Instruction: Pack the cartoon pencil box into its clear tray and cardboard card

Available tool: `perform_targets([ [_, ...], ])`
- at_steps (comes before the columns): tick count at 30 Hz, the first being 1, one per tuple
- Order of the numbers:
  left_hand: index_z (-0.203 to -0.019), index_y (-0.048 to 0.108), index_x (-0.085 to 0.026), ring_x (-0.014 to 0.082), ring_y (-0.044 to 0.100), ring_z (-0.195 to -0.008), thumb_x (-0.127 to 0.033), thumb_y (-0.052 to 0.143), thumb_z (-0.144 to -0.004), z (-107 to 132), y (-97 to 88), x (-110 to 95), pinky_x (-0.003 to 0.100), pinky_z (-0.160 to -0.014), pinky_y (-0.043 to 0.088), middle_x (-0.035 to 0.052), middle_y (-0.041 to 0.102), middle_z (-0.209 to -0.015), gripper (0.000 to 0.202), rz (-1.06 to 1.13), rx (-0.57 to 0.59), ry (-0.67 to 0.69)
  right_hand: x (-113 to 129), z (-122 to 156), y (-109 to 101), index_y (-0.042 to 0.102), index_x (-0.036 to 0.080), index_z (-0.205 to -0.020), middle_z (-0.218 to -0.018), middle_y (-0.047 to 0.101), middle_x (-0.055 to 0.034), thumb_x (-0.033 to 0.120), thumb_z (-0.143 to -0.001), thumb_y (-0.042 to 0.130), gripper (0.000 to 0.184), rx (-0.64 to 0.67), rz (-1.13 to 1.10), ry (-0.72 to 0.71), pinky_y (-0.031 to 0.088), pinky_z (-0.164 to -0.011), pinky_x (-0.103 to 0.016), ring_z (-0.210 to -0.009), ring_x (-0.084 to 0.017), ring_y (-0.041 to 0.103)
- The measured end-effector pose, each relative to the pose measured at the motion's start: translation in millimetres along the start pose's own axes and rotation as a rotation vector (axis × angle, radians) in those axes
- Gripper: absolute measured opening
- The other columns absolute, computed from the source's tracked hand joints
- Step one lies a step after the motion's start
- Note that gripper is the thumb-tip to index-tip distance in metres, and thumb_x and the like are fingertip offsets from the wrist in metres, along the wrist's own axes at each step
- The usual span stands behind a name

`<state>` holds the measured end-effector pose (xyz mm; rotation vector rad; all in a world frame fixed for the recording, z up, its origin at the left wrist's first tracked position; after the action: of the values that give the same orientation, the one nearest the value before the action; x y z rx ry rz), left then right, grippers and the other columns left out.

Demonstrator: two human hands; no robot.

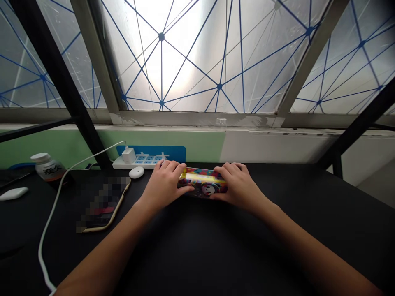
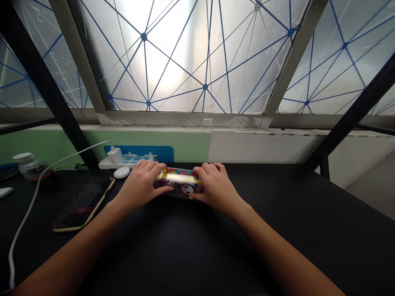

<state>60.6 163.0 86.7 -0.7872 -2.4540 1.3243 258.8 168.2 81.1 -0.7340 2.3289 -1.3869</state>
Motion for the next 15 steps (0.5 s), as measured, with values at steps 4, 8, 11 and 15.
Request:
perform_targets([
  [4,-0.101,0.058,-0.024,0.0299,0.066,-0.093,-0.042,0.077,-0.082,2,4.8,-12,0.05,-0.103,0.038,0.0055,0.069,-0.095,0.032,0.002,0.09,0.051,14,3,7,0.058,0.025,-0.112,-0.104,0.069,-0.0085,0.037,-0.087,0.068,0.03,0.059,-0.009,-0.068,0.033,-0.106,-0.052,-0.096,-0.03,0.063],
  [8,-0.1,0.056,-0.025,0.0296,0.07,-0.086,-0.04,0.077,-0.083,5,11.6,-17,0.047,-0.095,0.043,0.0048,0.073,-0.091,0.031,-0.014,0.162,0.048,16,6,10,0.058,0.022,-0.117,-0.111,0.071,-0.0113,0.031,-0.091,0.06,0.028,0.125,-0.034,-0.092,0.047,-0.09,-0.044,-0.097,-0.03,0.065],
  [11,-0.098,0.056,-0.026,0.0303,0.071,-0.084,-0.041,0.077,-0.083,6,13.1,-16,0.045,-0.091,0.045,0.0042,0.075,-0.09,0.031,-0.015,0.206,0.047,16,8,10,0.057,0.02,-0.123,-0.117,0.071,-0.0118,0.028,-0.091,0.057,0.033,0.182,-0.058,-0.095,0.051,-0.083,-0.042,-0.099,-0.03,0.066],
  [15,-0.098,0.058,-0.026,0.0309,0.072,-0.081,-0.044,0.077,-0.083,7,13.5,-15,0.042,-0.084,0.046,0.0048,0.075,-0.087,0.03,0.005,0.231,0.038,18,9,7,0.058,0.021,-0.125,-0.118,0.071,-0.0117,0.027,-0.09,0.058,0.035,0.216,-0.072,-0.084,0.053,-0.084,-0.042,-0.101,-0.03,0.067],
])
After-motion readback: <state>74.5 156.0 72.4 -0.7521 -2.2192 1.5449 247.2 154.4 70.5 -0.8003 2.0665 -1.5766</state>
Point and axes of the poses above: each hand's wrist, its own z-axis away from the middle knuckle, its own y-axis out of the palm, x = y × z, the point moved 7 cm from there along -z, towards the middle knuckle
